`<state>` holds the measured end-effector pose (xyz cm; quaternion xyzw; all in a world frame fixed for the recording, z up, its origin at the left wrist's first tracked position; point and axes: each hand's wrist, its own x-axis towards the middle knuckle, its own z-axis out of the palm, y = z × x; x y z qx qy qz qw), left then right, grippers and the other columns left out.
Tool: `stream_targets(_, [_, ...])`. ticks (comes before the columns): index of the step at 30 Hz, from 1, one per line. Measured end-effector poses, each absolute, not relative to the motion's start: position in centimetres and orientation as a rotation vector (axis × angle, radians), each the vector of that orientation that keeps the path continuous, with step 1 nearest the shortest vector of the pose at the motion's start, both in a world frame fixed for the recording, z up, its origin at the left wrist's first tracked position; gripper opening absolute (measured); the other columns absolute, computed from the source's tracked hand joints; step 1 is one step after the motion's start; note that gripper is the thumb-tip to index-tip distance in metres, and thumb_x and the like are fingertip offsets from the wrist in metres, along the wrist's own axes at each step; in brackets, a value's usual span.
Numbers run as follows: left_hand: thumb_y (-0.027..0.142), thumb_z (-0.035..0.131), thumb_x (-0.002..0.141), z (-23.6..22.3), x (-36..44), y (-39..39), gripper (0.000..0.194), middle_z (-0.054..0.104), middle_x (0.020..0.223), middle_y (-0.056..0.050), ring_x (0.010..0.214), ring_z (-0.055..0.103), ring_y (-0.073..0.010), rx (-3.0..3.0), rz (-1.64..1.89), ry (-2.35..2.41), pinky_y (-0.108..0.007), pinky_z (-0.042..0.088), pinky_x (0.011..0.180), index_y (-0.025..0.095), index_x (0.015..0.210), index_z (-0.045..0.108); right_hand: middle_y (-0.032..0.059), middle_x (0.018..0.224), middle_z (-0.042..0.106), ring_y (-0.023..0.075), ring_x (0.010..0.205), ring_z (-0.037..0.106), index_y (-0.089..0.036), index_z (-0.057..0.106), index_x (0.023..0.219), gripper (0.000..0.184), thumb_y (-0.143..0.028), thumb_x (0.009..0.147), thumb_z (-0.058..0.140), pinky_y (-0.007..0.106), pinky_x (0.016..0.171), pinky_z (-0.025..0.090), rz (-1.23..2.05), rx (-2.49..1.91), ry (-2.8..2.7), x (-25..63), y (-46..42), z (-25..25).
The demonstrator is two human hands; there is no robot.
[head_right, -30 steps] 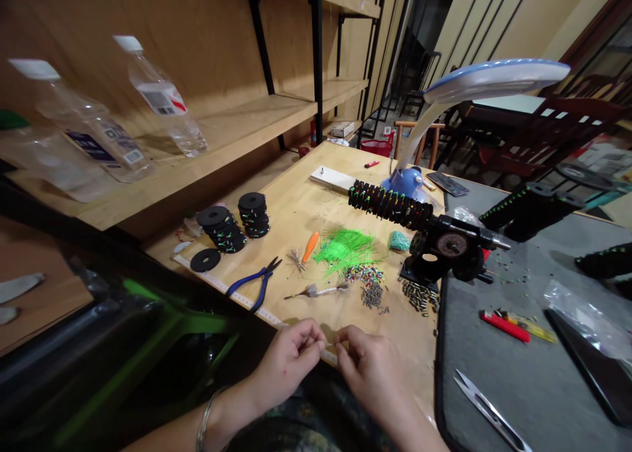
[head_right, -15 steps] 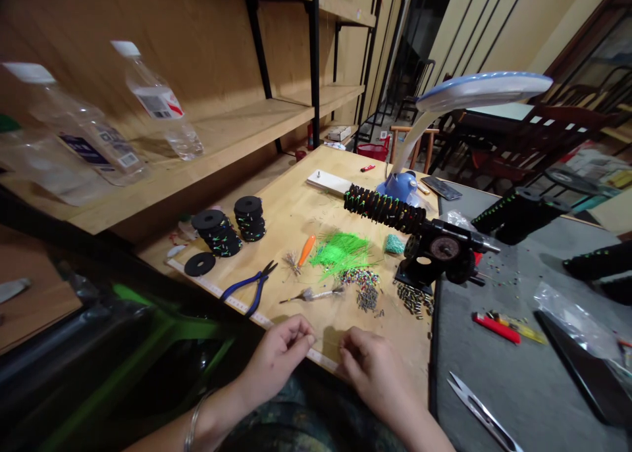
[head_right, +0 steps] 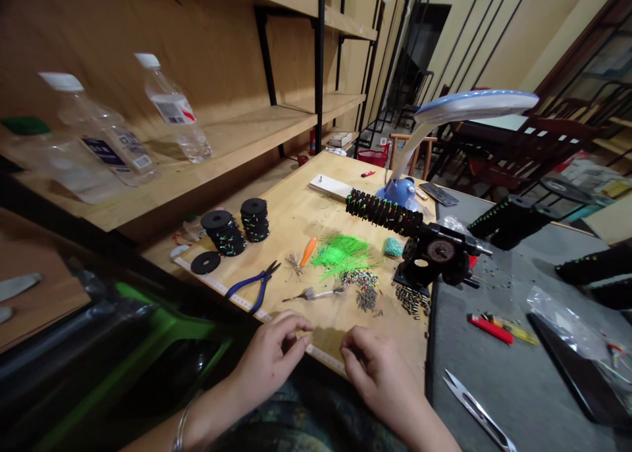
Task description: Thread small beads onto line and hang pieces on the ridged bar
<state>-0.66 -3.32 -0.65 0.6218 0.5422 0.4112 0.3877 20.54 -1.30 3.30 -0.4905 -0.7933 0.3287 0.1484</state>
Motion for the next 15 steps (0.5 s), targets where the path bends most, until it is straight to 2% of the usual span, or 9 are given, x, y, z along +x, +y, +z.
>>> stream_targets(2, [0.018, 0.061, 0.078, -0.1, -0.3, -3.3, 0.018, 0.062, 0.089, -0.005, 0.063, 0.052, -0.0141, 1.554, 1.042, 1.310, -0.025, 0.040, 0.060, 0.019, 0.095, 0.067, 0.0000, 0.065, 0.060, 0.0155, 0.059, 0.055, -0.021, 0.057, 0.078, 0.018, -0.026, 0.090, 0.045, 0.025, 0.056, 0.038, 0.951, -1.402, -2.291, 20.3, -1.3, 3.5])
stream_targets(4, [0.020, 0.065, 0.076, 0.1, 0.4, -3.1, 0.020, 0.061, 0.091, -0.005, 0.064, 0.051, -0.0135, 1.500, 0.988, 1.198, -0.023, 0.040, 0.059, 0.019, 0.095, 0.068, 0.0000, 0.064, 0.060, 0.0155, 0.059, 0.055, -0.021, 0.057, 0.078, 0.017, -0.025, 0.090, 0.045, 0.025, 0.056, 0.037, 0.951, -1.396, -2.301, 20.1, -1.4, 3.8])
stream_targets(8, [0.024, 0.067, 0.074, 0.0, 1.7, -2.5, 0.009, 0.058, 0.076, -0.002, 0.062, 0.049, -0.0123, 1.395, 0.894, 1.039, -0.023, 0.036, 0.057, 0.015, 0.075, 0.069, 0.0001, 0.064, 0.061, 0.0152, 0.058, 0.055, -0.020, 0.059, 0.078, 0.016, -0.024, 0.088, 0.047, 0.025, 0.055, 0.038, 0.967, -1.380, -2.306, 19.9, -1.6, 4.7])
stream_targets(12, [0.032, 0.070, 0.072, -0.1, 2.0, -2.1, 0.020, 0.057, 0.066, -0.001, 0.059, 0.046, -0.0117, 1.224, 0.813, 0.892, -0.024, 0.033, 0.058, 0.014, 0.066, 0.067, -0.0014, 0.060, 0.058, 0.0144, 0.056, 0.052, -0.020, 0.057, 0.074, 0.016, -0.025, 0.087, 0.048, 0.024, 0.053, 0.036, 0.986, -1.396, -2.295, 20.0, -1.7, 5.5])
stream_targets(15, [0.038, 0.077, 0.063, 0.0, 1.8, -2.2, 0.026, 0.060, 0.062, 0.000, 0.058, 0.047, -0.0113, 1.002, 0.731, 0.826, -0.025, 0.034, 0.061, 0.014, 0.062, 0.067, -0.0023, 0.058, 0.054, 0.0141, 0.055, 0.050, -0.021, 0.056, 0.072, 0.019, -0.027, 0.087, 0.048, 0.023, 0.051, 0.035, 0.995, -1.402, -2.273, 20.2, -1.5, 5.8])
